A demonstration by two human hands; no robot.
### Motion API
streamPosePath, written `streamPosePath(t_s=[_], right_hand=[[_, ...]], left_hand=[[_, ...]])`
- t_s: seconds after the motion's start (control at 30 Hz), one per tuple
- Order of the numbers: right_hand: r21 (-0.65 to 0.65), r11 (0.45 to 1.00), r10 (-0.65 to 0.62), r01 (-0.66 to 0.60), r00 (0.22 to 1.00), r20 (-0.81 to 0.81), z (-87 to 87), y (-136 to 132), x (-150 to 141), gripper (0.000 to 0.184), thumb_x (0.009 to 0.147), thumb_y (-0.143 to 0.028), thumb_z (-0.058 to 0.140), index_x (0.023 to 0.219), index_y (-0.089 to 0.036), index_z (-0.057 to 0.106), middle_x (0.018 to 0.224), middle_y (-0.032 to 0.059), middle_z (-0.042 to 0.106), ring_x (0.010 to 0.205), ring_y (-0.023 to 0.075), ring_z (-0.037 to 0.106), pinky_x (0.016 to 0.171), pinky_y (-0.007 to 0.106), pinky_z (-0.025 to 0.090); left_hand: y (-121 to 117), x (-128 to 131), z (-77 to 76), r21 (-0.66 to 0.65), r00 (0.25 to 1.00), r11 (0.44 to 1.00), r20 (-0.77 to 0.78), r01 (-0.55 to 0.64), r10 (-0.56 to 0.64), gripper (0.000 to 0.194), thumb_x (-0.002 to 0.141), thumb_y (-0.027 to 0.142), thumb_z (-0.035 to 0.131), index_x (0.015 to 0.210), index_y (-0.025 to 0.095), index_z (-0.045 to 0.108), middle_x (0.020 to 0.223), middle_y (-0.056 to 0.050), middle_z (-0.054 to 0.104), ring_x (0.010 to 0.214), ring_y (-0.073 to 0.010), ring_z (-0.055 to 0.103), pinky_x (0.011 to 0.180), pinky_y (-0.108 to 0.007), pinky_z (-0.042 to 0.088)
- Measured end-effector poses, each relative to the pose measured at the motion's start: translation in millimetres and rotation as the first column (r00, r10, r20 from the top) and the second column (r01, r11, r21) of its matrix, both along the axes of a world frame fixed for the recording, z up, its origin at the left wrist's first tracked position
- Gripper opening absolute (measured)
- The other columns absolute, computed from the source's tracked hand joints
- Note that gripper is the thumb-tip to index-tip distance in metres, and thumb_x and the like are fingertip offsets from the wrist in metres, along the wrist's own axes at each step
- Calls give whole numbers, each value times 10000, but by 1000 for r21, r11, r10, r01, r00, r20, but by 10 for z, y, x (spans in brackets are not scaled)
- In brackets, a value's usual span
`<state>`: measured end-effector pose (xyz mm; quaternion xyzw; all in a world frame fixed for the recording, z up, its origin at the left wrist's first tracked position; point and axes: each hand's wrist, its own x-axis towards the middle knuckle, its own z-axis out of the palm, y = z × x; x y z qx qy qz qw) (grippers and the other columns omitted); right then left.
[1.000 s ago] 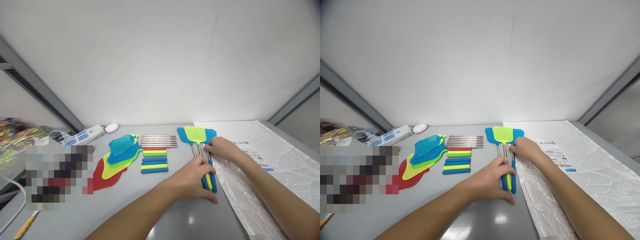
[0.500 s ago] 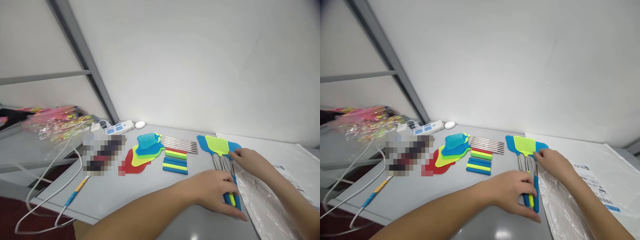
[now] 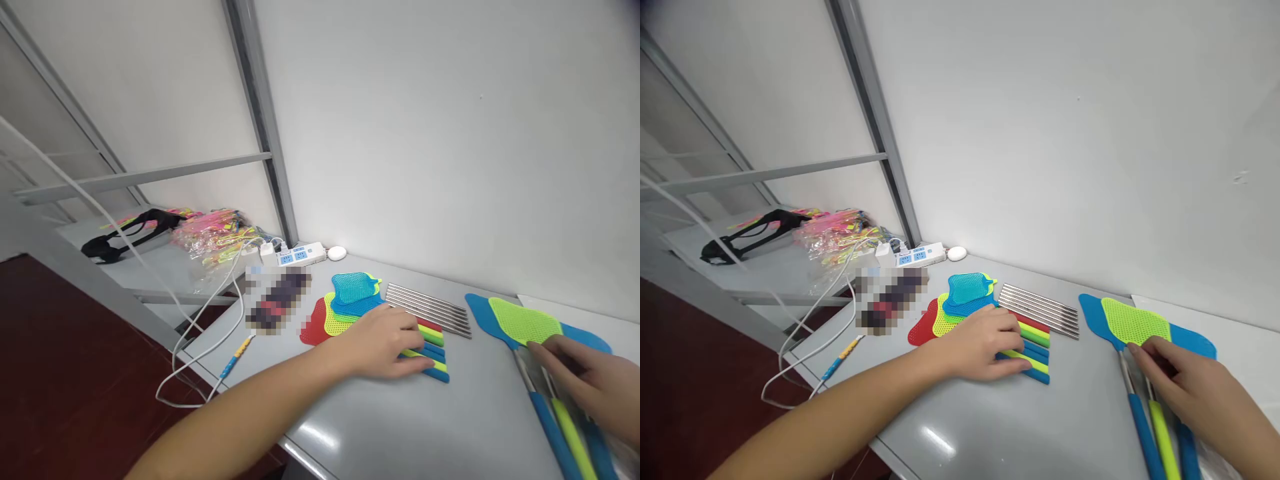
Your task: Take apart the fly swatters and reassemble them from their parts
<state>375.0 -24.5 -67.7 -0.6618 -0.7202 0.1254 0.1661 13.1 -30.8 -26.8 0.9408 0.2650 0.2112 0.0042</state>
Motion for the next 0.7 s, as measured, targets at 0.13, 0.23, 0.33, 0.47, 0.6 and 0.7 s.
streamPosePath(t_s=[0.13, 0.23, 0.33, 0.47, 0.6, 0.7], right_hand=[[-37, 999, 7, -7, 1000, 5, -2, 38, -111, 287, 856, -581, 492, 856, -339, 646, 927, 124, 707, 794, 328, 658, 681, 469, 476], [-96, 994, 60, -57, 998, 27, 110, 42, -314, 301, 890, -551, 479, 929, -309, 652, 970, 110, 704, 820, 295, 652, 708, 425, 483], [-160, 979, 132, -125, 991, 28, 265, 61, -543, 333, 934, -532, 407, 996, -294, 632, 935, 69, 693, 764, 240, 630, 669, 367, 477], [-141, 969, 212, -201, 975, 67, 445, 230, -805, 310, 941, -484, 399, 945, -267, 620, 891, 33, 678, 752, 205, 602, 661, 324, 449], [-81, 966, 249, -244, 967, 57, 526, 610, -1040, 299, 929, -426, 404, 899, -231, 629, 875, 38, 670, 762, 199, 586, 688, 323, 438], [-97, 947, 311, -307, 950, 27, 531, 898, -1177, 287, 897, -420, 455, 907, -217, 657, 949, 49, 666, 838, 202, 588, 749, 320, 447]], left_hand=[[-24, 5, 51, -11, 999, 1000, -37, 26, -27, 409, 915, 568, 513, 841, 189, 647, 844, -25, 591, 829, -162, 540, 734, -305, 388], [-14, 26, 7, -18, 995, 999, -89, 43, -44, 355, 910, 526, 549, 862, 192, 658, 878, -27, 599, 816, -164, 541, 712, -317, 385], [8, 21, -67, -33, 995, 999, -92, 22, -25, 319, 905, 495, 575, 864, 193, 669, 869, -21, 601, 821, -168, 547, 720, -327, 384], [19, 26, -104, -16, 995, 1000, -94, 17, -19, 319, 904, 487, 577, 823, 194, 672, 835, -17, 596, 822, -180, 549, 730, -344, 366], [0, 42, -89, -20, 997, 999, -78, 26, -28, 293, 892, 472, 600, 829, 196, 675, 838, -17, 607, 829, -182, 559, 725, -339, 350], [-9, 45, -86, -43, 997, 999, -72, 29, -32, 280, 884, 465, 612, 840, 197, 681, 833, -13, 611, 837, -183, 567, 713, -335, 345]])
